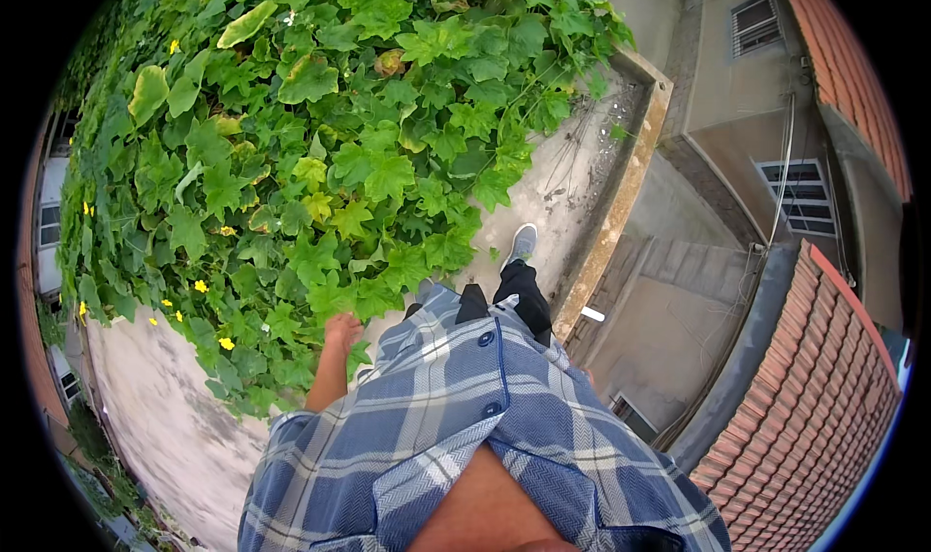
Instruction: The person uses red-handled scissors to trim vines and cut cucumbers from a rooftop garden. They move between different plant sections, snip stems, and collect harvested cucumbers in their hand.
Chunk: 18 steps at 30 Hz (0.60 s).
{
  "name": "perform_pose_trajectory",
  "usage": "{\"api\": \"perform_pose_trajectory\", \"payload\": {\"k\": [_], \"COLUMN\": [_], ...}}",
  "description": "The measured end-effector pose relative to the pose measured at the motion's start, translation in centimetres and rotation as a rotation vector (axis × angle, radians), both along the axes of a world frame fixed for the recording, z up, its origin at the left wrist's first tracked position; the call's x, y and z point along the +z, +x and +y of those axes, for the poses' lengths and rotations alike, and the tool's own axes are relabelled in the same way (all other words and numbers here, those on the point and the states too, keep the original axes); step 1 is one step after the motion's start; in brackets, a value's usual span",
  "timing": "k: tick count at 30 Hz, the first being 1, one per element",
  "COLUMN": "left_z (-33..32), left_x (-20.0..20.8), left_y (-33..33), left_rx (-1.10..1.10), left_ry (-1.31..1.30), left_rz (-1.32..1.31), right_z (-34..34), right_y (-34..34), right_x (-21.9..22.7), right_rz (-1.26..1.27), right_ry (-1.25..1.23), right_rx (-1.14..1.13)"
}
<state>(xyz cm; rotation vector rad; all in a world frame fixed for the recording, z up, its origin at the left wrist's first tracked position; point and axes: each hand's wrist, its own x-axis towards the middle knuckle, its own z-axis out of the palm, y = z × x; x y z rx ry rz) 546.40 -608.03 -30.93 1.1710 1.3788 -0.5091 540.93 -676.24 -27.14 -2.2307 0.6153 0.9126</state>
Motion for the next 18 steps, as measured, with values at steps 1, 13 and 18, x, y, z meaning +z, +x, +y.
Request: {"api": "perform_pose_trajectory", "payload": {"k": [1,13,18], "left_z": [-1.3,-20.3,-23.5], "left_x": [0.2,5.5,6.4], "left_y": [0.2,9.4,18.0], "left_rx": [0.031,0.065,0.152], "left_ry": [0.001,-0.049,0.010], "left_rz": [0.050,0.145,0.002], "right_z": [-1.3,-10.6,-9.6], "right_y": [2.2,42.8,54.4], "right_x": [-0.5,0.6,-1.3], "right_rz": [0.002,0.250,0.108], "right_ry": [0.003,-0.151,0.012], "right_rx": [0.043,-0.234,-0.304]}}
